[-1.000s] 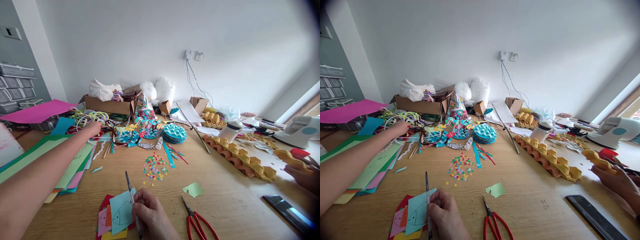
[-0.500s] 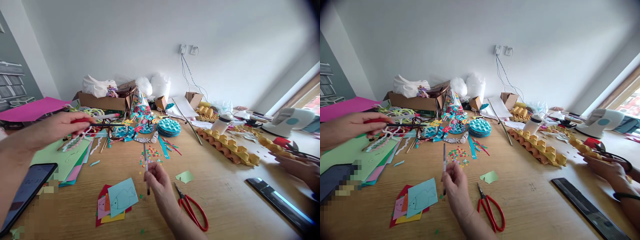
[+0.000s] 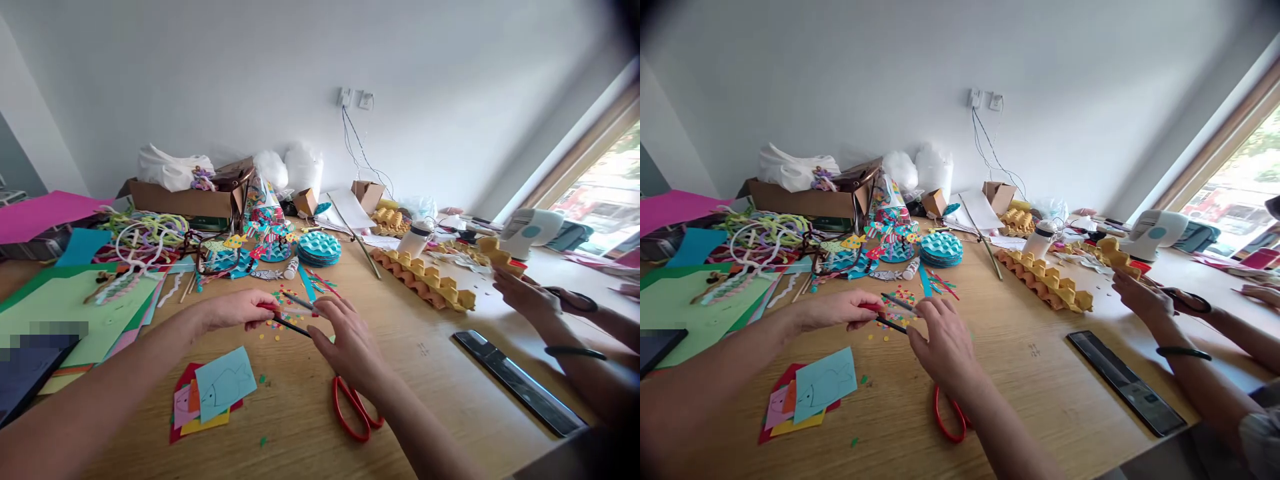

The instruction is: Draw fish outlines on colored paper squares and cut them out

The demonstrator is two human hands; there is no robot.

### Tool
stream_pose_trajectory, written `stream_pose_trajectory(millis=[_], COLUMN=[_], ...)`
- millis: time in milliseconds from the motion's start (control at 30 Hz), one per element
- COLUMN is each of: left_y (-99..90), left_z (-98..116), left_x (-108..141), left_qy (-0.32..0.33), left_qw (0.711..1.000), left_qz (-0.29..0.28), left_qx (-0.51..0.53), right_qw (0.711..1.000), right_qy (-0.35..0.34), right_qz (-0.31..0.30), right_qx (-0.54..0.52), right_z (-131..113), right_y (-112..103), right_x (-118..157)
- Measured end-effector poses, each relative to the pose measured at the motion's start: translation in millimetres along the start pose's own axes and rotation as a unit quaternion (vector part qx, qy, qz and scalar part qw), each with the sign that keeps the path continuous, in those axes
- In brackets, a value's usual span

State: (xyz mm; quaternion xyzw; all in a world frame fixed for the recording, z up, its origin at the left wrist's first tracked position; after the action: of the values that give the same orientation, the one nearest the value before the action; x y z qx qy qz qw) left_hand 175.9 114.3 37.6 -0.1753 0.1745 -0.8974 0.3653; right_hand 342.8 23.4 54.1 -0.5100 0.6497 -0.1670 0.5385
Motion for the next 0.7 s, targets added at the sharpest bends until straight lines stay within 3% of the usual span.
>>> stream_pose_trajectory(millis=[200,367,433,533,700], left_y=[25.0,27.3,18.8,-2.4,-24.7], left_z=[-5,-6,-8,-19,-43], left_x=[-13,-19,-19,-15,8], left_qy=[-0.01,-0.021,-0.015,-0.006,0.0], left_qw=[0.997,0.988,0.98,0.949,0.854], left_qz=[-0.008,-0.005,0.03,0.127,0.258], left_qx=[0.074,0.15,0.196,0.287,0.452], right_qw=[0.986,0.959,0.952,0.939,0.917], right_qy=[0.016,0.059,0.096,0.152,0.196], right_qz=[-0.125,-0.212,-0.221,-0.218,-0.233], right_qx=[0.112,0.177,0.191,0.217,0.256], right_z=[11,16,26,50,81], right_y=[17,22,21,18,20], right_x=[9,13,14,18,29])
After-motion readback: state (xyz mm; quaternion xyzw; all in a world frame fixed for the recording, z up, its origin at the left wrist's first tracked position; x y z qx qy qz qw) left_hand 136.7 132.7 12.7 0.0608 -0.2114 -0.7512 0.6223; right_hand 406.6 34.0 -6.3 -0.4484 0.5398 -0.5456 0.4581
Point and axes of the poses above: each hand's wrist, its own x-axis away from the middle knuckle, its own y-axis out of the palm, z = x × y, the point moved 4 cm from there along -x, towards the middle knuckle, and after that the axes turned 9 degrees about z, right-handed, at the moved point
